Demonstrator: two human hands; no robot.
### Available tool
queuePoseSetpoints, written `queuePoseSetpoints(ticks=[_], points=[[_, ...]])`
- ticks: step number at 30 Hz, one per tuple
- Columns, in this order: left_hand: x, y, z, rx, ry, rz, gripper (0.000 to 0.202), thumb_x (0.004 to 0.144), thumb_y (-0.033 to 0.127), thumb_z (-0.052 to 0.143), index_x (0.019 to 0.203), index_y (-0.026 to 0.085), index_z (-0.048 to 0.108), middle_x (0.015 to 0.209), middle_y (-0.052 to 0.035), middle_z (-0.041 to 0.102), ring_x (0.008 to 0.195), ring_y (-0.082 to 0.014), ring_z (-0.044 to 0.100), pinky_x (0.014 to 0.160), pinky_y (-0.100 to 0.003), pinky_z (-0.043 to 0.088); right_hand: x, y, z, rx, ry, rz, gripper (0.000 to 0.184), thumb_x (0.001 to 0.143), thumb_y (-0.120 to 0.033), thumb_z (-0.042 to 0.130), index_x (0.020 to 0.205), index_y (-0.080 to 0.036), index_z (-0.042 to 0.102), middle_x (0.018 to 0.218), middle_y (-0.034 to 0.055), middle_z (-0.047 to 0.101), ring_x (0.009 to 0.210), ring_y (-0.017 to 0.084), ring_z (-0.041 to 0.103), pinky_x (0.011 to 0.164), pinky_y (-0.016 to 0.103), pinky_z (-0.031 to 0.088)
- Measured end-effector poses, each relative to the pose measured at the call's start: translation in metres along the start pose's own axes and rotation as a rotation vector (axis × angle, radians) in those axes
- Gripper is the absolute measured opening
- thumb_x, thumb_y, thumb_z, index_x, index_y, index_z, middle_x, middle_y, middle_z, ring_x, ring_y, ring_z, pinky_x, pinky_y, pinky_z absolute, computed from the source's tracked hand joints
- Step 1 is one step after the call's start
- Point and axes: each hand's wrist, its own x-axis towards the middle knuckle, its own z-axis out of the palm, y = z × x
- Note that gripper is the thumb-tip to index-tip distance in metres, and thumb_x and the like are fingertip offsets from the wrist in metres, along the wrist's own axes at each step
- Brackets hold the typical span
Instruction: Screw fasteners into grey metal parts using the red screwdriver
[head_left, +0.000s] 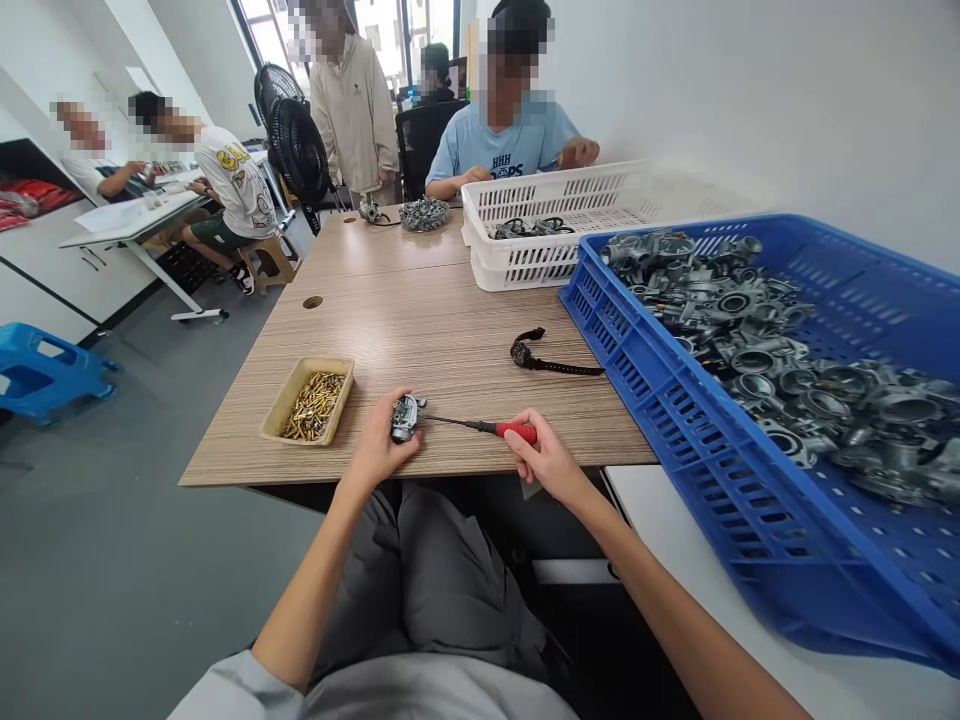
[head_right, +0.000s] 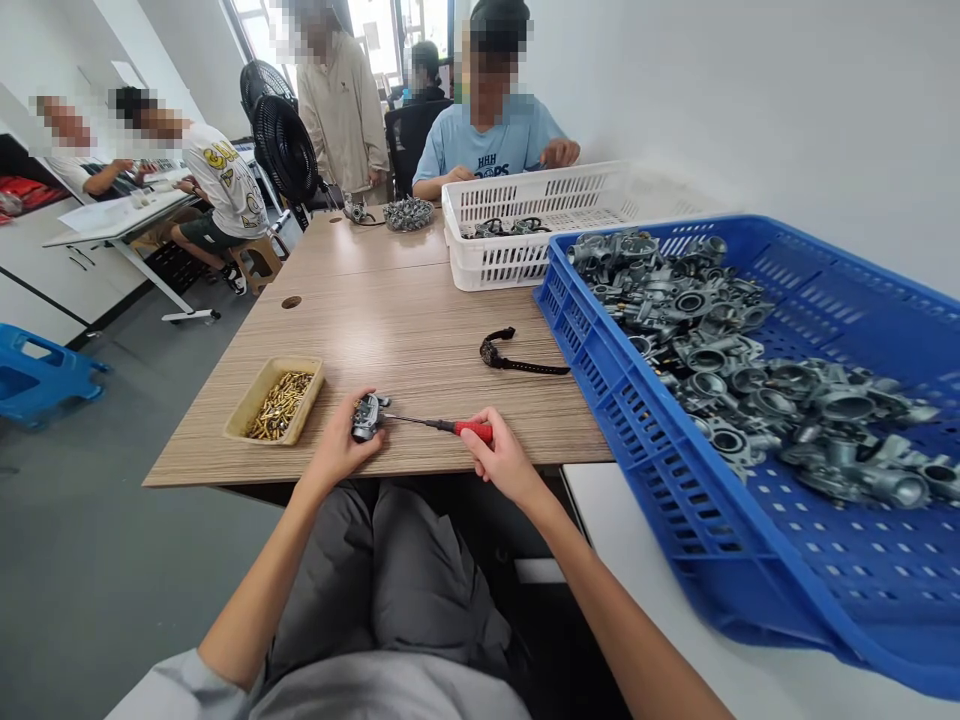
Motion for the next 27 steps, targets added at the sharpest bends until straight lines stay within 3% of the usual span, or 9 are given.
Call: queuePoseSetpoints(ticks=[9, 18, 27], points=[[-0.0005, -0.0014, 0.0002, 0.013, -0.008, 0.003, 0.07, 0.085, 0.016, 0.071, 0.149, 0.023, 0.045, 0.141, -0.0129, 0.061, 0.132, -0.0282, 0.059, 0.117, -0.046, 0.044, 0.0019, 0.0013, 0.0024, 0.057, 0.011, 0.016, 0.043, 0.094, -0.066, 0.059, 0.087, -0.027, 0.041, 0.047, -0.0121, 0.043, 0.039, 0.011, 0.04, 0.042, 0.025, 0.036], [-0.0006, -0.0009, 0.0004, 0.004, -0.008, -0.009, 0.069, 0.085, 0.016, 0.07, 0.149, 0.023, 0.046, 0.14, -0.0128, 0.061, 0.13, -0.0278, 0.059, 0.116, -0.045, 0.045, -0.0005, -0.0003, 0.0032, -0.025, 0.041, 0.031, 0.044, 0.097, -0.066, 0.055, 0.083, -0.027, 0.043, 0.045, -0.0099, 0.044, 0.039, 0.012, 0.043, 0.043, 0.025, 0.036], [-0.0007, 0.0, 0.0013, 0.008, 0.005, -0.005, 0.068, 0.084, 0.015, 0.07, 0.148, 0.024, 0.046, 0.139, -0.0119, 0.062, 0.129, -0.0265, 0.06, 0.114, -0.043, 0.046, -0.0034, -0.004, -0.0014, -0.002, -0.021, -0.022, 0.039, 0.094, -0.06, 0.061, 0.104, -0.026, 0.044, 0.051, -0.0121, 0.049, 0.043, 0.013, 0.047, 0.046, 0.024, 0.039]])
